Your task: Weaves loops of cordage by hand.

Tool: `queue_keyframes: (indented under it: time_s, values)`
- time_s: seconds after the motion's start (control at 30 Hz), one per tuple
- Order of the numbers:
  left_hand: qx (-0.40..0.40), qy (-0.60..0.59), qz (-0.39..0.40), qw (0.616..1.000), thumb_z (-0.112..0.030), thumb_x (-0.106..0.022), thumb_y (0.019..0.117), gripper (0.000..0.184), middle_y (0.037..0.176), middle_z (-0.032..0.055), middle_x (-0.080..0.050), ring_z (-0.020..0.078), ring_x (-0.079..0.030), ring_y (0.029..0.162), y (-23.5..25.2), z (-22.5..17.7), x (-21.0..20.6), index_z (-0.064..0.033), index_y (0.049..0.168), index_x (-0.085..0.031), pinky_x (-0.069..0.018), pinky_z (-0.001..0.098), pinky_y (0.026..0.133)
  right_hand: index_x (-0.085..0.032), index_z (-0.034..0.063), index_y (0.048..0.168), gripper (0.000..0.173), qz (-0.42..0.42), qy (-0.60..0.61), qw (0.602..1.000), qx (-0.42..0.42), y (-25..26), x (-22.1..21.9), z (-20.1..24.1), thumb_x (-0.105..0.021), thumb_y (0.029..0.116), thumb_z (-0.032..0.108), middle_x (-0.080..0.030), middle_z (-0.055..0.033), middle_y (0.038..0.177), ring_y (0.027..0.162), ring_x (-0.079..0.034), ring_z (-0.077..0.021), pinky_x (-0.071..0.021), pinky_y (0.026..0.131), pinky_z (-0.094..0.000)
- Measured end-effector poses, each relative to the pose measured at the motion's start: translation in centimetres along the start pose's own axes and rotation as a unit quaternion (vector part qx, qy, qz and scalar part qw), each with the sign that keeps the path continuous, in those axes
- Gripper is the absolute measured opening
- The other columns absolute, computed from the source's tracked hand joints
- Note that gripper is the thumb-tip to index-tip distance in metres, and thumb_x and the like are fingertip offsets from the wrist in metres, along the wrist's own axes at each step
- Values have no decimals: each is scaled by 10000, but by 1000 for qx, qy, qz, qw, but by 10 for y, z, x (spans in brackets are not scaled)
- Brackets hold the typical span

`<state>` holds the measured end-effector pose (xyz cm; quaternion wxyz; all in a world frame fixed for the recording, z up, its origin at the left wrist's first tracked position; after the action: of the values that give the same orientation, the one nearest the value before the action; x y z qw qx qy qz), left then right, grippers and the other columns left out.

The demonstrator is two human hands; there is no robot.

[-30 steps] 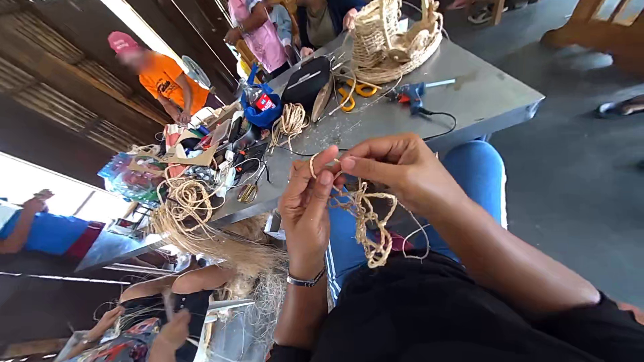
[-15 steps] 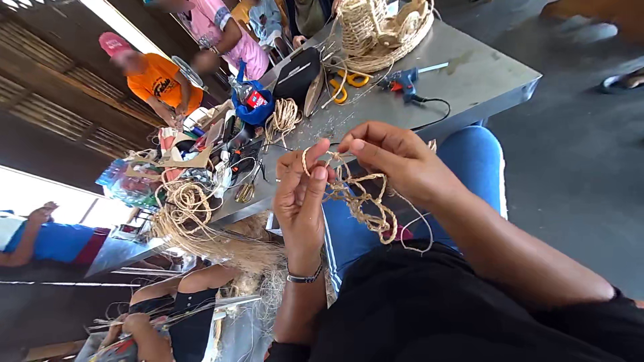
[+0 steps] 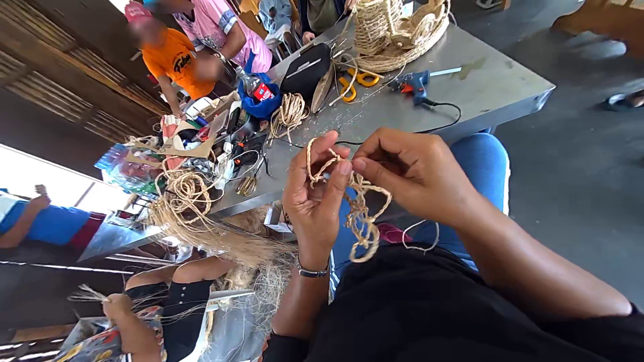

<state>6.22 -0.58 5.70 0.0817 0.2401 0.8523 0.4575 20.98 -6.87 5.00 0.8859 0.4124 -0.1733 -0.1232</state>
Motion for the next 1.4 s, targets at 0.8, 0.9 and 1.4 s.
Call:
queue_keyframes:
  time_s: [0.8,0.9,1.4]
  values:
    - [56,-42,3,998,-58,-680,971,327,1287,88,-659,162,-678,1071,-14,10,20,-46,1296,-647,-584,305,915,-660,24,1064,162,17,-2,1000,-13,-7,-6,-13,-562,1049,152,-534,44,678,532,-454,15,-382,464,-127]
    - [116,-99,11,988,-86,-732,934,353,1352,109,-616,231,-684,1132,-19,20,25,-139,1163,-469,-591,361,922,-680,49,1060,162,20,-18,999,-30,1,-1,-19,-576,1044,171,-514,57,659,521,-426,19,-347,461,-128]
    - [-7,329,216,920,-247,-656,1004,162,947,-50,-731,67,-654,957,14,-10,41,-136,1030,-771,-476,383,969,-713,101,1057,284,106,-187,973,82,5,-2,-9,-510,1070,300,-627,14,751,625,-544,-49,-475,571,-241]
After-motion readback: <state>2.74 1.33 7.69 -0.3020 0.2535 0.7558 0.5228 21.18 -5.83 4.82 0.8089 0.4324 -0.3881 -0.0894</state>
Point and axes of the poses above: each hand's wrist, its own y-axis towards the middle knuckle, its own x-axis out of the back of the hand, z = x × y, the point moved 4 cm from there along y, towards the middle knuckle
